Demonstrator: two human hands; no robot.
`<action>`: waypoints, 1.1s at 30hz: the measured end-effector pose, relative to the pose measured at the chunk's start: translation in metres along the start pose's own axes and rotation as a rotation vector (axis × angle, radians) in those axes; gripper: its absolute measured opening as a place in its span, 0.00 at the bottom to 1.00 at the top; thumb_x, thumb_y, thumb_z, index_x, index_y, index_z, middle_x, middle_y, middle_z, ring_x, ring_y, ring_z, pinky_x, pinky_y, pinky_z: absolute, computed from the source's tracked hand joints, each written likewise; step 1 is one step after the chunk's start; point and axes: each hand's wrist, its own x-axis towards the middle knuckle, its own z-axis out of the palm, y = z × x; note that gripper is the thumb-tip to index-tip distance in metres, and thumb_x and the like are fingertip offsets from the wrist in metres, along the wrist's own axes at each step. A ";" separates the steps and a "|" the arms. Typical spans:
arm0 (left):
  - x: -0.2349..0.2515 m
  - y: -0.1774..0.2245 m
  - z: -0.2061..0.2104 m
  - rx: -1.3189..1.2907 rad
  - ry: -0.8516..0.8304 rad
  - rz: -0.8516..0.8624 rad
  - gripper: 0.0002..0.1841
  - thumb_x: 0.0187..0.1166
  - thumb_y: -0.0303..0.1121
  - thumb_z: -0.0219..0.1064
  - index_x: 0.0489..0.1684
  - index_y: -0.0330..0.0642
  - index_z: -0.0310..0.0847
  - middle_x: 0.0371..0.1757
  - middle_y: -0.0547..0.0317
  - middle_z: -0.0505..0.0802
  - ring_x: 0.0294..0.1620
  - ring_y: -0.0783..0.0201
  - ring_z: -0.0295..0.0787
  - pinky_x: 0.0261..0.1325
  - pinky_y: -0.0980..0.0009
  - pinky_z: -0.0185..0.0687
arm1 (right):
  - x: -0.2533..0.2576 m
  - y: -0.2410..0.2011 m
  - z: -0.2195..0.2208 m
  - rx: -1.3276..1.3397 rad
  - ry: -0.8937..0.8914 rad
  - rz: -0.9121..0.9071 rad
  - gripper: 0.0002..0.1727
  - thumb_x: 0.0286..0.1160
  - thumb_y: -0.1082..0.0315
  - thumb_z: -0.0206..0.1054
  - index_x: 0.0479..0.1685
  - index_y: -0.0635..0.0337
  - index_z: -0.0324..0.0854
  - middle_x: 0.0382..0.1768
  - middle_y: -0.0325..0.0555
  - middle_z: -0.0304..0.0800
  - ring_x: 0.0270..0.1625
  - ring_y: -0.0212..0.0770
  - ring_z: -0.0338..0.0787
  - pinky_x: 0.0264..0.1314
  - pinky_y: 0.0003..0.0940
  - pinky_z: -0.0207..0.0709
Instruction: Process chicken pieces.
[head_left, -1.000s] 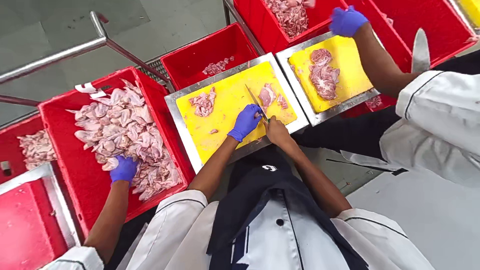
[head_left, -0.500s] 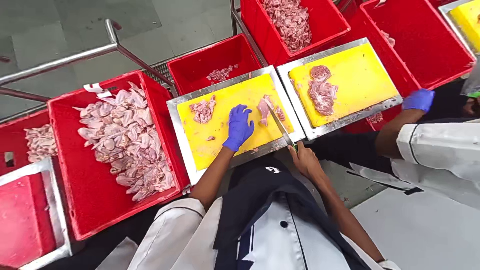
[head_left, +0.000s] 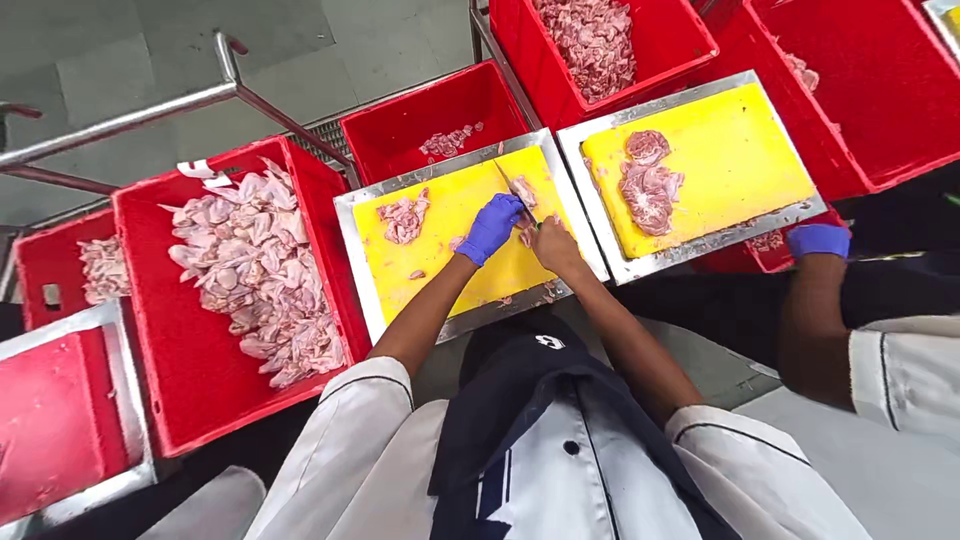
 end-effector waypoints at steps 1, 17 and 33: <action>0.002 -0.002 0.001 0.019 -0.002 -0.002 0.10 0.83 0.27 0.63 0.53 0.37 0.91 0.63 0.46 0.93 0.74 0.48 0.84 0.79 0.51 0.76 | -0.003 0.004 0.000 -0.008 -0.002 0.006 0.28 0.93 0.50 0.48 0.70 0.69 0.72 0.61 0.66 0.86 0.64 0.62 0.90 0.64 0.61 0.82; -0.079 0.017 -0.021 0.157 0.074 -0.336 0.19 0.80 0.44 0.69 0.59 0.41 0.88 0.61 0.45 0.92 0.69 0.43 0.85 0.76 0.46 0.76 | -0.109 0.044 0.026 -0.083 -0.033 0.009 0.32 0.93 0.42 0.45 0.67 0.66 0.73 0.47 0.64 0.90 0.56 0.64 0.92 0.57 0.61 0.82; -0.069 0.005 -0.044 0.289 0.012 -0.580 0.18 0.80 0.43 0.67 0.53 0.38 0.89 0.56 0.40 0.93 0.65 0.40 0.87 0.73 0.40 0.74 | -0.100 0.019 0.082 0.027 -0.043 0.070 0.33 0.93 0.44 0.48 0.72 0.68 0.71 0.54 0.65 0.89 0.60 0.63 0.91 0.61 0.62 0.83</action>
